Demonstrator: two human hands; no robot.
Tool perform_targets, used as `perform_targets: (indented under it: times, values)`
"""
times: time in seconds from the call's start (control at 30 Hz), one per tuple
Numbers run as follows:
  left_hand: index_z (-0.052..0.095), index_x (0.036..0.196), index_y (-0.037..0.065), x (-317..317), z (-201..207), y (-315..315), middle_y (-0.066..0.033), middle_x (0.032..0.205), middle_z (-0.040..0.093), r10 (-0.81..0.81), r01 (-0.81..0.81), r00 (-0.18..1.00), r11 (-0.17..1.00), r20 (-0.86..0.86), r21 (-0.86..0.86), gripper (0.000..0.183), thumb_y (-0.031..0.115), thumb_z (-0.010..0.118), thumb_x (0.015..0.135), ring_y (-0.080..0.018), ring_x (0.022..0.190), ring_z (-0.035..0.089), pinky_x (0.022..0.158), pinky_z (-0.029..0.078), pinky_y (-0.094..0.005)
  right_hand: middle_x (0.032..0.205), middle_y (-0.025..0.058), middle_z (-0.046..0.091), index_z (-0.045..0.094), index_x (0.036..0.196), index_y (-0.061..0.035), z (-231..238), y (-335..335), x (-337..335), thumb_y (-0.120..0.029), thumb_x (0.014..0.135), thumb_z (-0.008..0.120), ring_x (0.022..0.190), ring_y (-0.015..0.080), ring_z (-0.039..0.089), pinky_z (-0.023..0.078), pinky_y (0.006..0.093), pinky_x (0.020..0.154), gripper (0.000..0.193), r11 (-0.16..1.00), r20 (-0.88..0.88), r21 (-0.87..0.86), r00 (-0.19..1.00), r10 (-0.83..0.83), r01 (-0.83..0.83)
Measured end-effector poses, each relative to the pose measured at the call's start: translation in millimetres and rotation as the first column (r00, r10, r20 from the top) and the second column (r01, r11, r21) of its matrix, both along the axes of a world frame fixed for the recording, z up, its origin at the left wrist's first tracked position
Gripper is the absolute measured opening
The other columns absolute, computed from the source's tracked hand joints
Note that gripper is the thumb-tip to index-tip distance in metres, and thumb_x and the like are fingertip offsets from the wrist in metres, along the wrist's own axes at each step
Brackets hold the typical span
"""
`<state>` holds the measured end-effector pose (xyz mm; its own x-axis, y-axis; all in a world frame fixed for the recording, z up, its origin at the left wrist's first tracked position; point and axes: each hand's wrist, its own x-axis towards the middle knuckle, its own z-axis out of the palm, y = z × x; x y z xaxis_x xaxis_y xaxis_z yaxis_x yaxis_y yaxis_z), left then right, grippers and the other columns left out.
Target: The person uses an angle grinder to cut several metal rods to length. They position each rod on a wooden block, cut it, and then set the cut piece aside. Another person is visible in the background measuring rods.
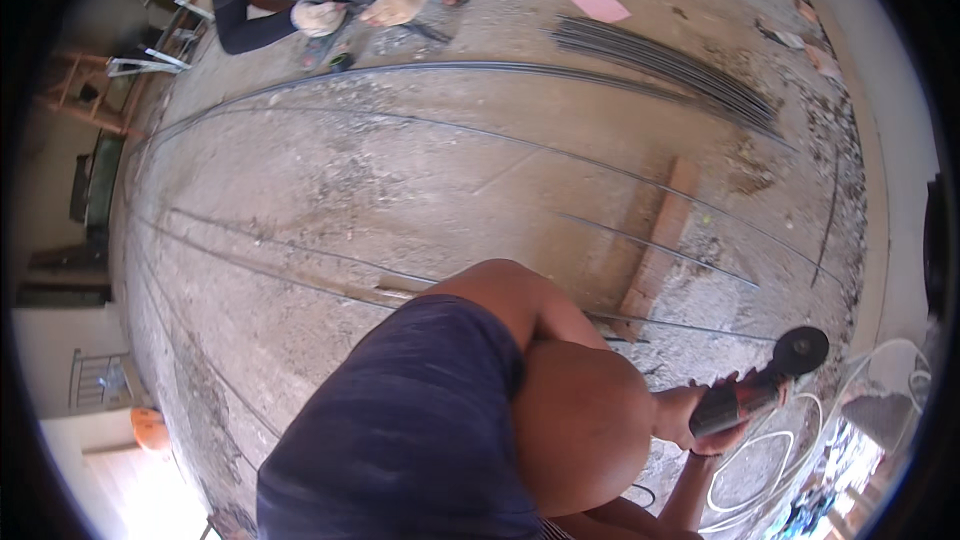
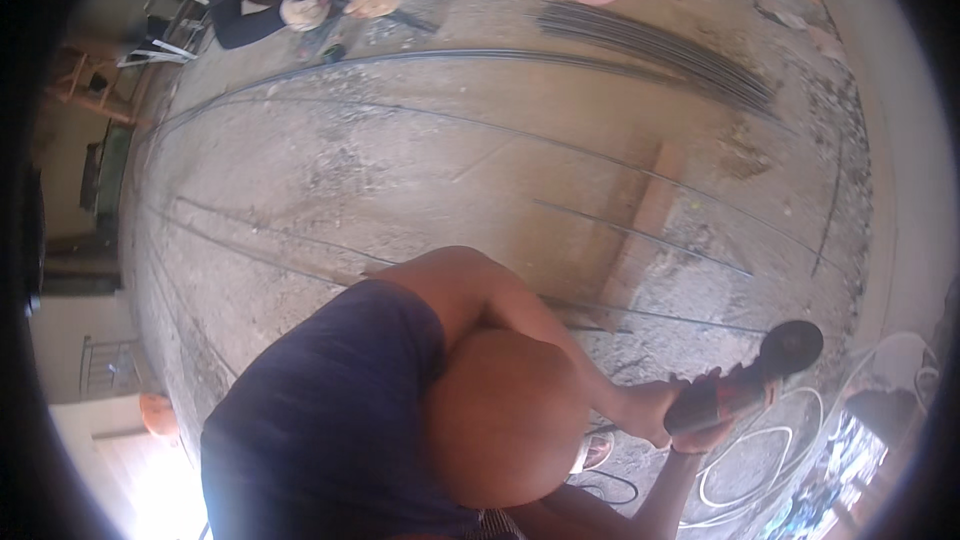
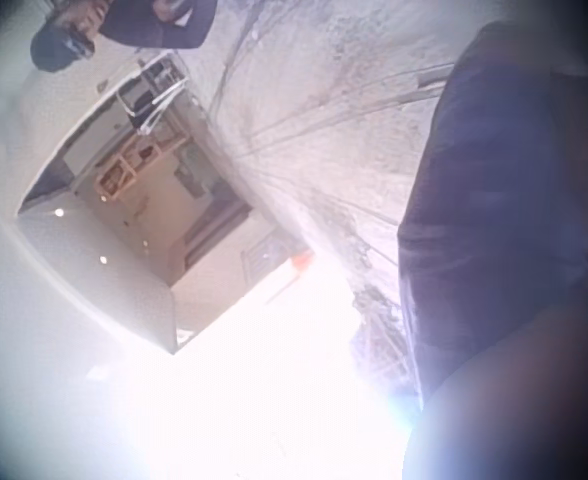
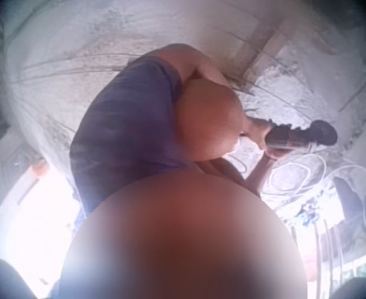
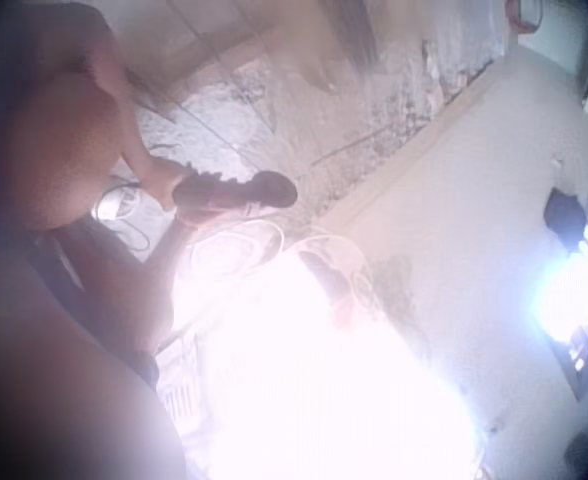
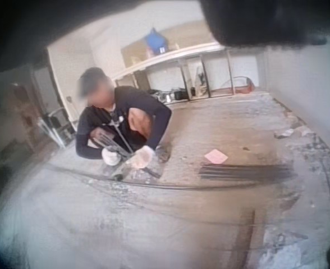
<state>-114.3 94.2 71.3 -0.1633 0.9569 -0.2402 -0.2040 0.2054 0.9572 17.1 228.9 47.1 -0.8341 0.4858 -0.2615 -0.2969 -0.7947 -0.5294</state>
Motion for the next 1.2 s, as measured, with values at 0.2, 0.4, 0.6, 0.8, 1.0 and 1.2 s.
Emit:
perform_targets:
  times: [0.2, 0.4, 0.6, 0.8, 1.0, 1.2]
  values:
    - [0.047, 0.133, -0.004, -7, 12, -5, -0.021, 0.113, 0.07, -0.078, 0.081, 0.996, 0.996, 0.05, -0.048, 0.08, 0.014, 0.085, 0.065, -0.0343, 0.109, 0.07, 0.093, 0.055, -0.0415, 0.133, 0.0119, 0.063, 0.037, 0.162, -0.016, 10, -2, -1, -0.048, 0.104, 0.055, 0.115, 0.0274, 0.066, 0.052, 0.0501, 0.108, 0.069, 1.0, 0.054, 0.008, 0.998, -0.026, 0.025]
    - [0.044, 0.136, -0.003, -18, 13, -11, -0.0195, 0.115, 0.068, -0.073, 0.072, 0.996, 0.997, 0.052, 0.019, 0.083, 0.013, 0.085, 0.066, -0.0334, 0.113, 0.068, 0.096, 0.054, -0.041, 0.126, 0.0131, 0.064, 0.055, 0.141, -0.0037, 19, -5, -19, -0.05, 0.103, 0.057, 0.115, 0.0286, 0.064, 0.052, 0.0469, 0.102, 0.06, 0.999, 0.022, 0.029, 0.999, 0.028, -0.029]
    - [0.03, 0.151, -0.005, -17, 10, -6, -0.0222, 0.125, 0.064, -0.025, 0.025, 1.0, 0.999, 0.008, 0.037, 0.104, 0.014, 0.087, 0.066, -0.0356, 0.119, 0.066, 0.1, 0.053, -0.0406, 0.115, 0.0124, 0.061, 0.057, 0.132, -0.0032, 31, -8, -37, -0.053, 0.101, 0.06, 0.106, 0.026, 0.059, 0.049, 0.0418, 0.099, 0.059, 0.998, -0.004, 0.058, 1.0, -0.022, 0.022]
    - [0.029, 0.151, -0.006, -8, 8, 5, -0.0227, 0.126, 0.063, -0.061, 0.061, 0.997, 0.998, 0.036, -0.001, 0.105, 0.015, 0.087, 0.066, -0.0358, 0.121, 0.065, 0.102, 0.052, -0.0407, 0.108, 0.0102, 0.059, 0.06, 0.126, -0.0045, 14, -7, -32, -0.05, 0.099, 0.06, 0.1, 0.0224, 0.057, 0.05, 0.0374, 0.091, 0.053, 0.984, 0.049, 0.023, 0.983, -0.177, 0.176]
    - [0.028, 0.152, -0.006, -7, 6, 18, -0.0233, 0.128, 0.062, -0.099, 0.101, 0.994, 0.994, 0.055, -0.046, 0.107, 0.015, 0.087, 0.066, -0.036, 0.122, 0.063, 0.103, 0.052, -0.0409, 0.122, 0.0151, 0.061, 0.053, 0.141, 0.0001, 4, 15, -9, -0.044, 0.094, 0.071, 0.111, 0.0259, 0.058, 0.049, 0.0401, 0.104, 0.067, 0.986, 0.048, 0.077, 0.987, -0.154, 0.15]
    - [0.027, 0.152, -0.006, -7, 6, 23, -0.0238, 0.13, 0.061, -0.137, 0.145, 0.987, 0.984, 0.083, -0.101, 0.108, 0.015, 0.088, 0.065, -0.0362, 0.124, 0.062, 0.104, 0.051, -0.041, 0.117, 0.013, 0.06, 0.053, 0.14, -0.0011, -6, 26, -6, -0.048, 0.094, 0.07, 0.109, 0.0253, 0.058, 0.047, 0.0464, 0.105, 0.068, 0.993, 0.036, 0.07, 0.994, -0.099, 0.096]
